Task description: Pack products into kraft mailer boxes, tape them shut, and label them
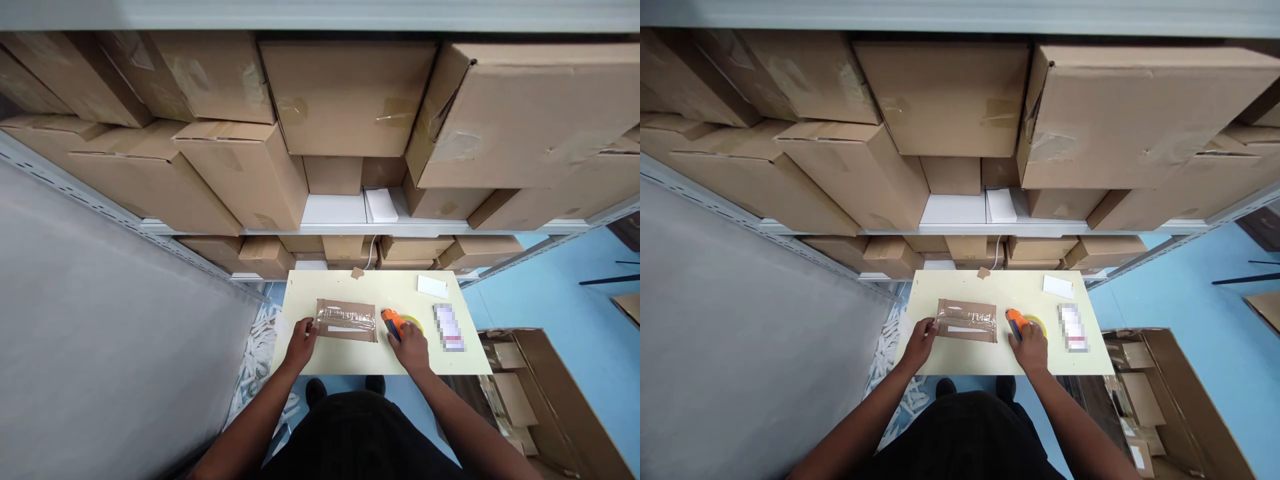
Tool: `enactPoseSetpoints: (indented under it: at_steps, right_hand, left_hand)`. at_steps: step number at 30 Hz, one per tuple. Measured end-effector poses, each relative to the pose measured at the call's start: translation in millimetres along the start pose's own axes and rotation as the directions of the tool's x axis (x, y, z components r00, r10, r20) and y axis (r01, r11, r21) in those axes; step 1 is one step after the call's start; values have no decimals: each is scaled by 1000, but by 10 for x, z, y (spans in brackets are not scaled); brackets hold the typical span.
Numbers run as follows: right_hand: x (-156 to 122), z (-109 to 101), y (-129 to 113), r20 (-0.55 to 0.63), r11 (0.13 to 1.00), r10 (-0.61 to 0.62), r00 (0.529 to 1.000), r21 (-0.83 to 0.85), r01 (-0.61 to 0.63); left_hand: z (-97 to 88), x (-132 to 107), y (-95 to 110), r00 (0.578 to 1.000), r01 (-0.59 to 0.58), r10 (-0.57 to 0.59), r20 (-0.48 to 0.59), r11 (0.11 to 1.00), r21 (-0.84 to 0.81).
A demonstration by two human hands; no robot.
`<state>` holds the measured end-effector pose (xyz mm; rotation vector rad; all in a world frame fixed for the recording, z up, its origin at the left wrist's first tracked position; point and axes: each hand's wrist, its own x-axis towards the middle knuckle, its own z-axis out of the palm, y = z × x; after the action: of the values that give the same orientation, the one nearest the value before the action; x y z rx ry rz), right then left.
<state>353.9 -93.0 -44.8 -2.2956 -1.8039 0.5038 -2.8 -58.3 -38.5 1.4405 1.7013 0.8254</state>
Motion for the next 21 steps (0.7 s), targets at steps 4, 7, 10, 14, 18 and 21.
enactPoseSetpoints:
  at_steps: [4,7,10,14,18,21]
  right_hand:
    - [-91,167,252,163,969,28,986,-247,14]
    - [-27,161,272,184,965,31,983,-261,19]
    - [85,-21,233,189,994,97,977,-73,-84]
    - [284,-559,-35,161,888,68,985,441,-133]
    - [634,-1355,-781,-43,853,-150,988,499,151]
    - [1007,-1915,-1539,-215,900,-366,905,167,404]
  left_hand:
    - [-176,-163,-221,996,87,-86,-22,995,45]
    - [-335,-367,-396,998,55,-59,34,992,113]
    - [-478,-593,-583,996,21,-35,86,986,165]
    - [-610,-838,-829,989,74,-99,108,975,211]
    - [-685,-976,-994,981,104,-143,131,959,263]
    - [-713,-1024,-1034,973,129,-175,152,953,274]
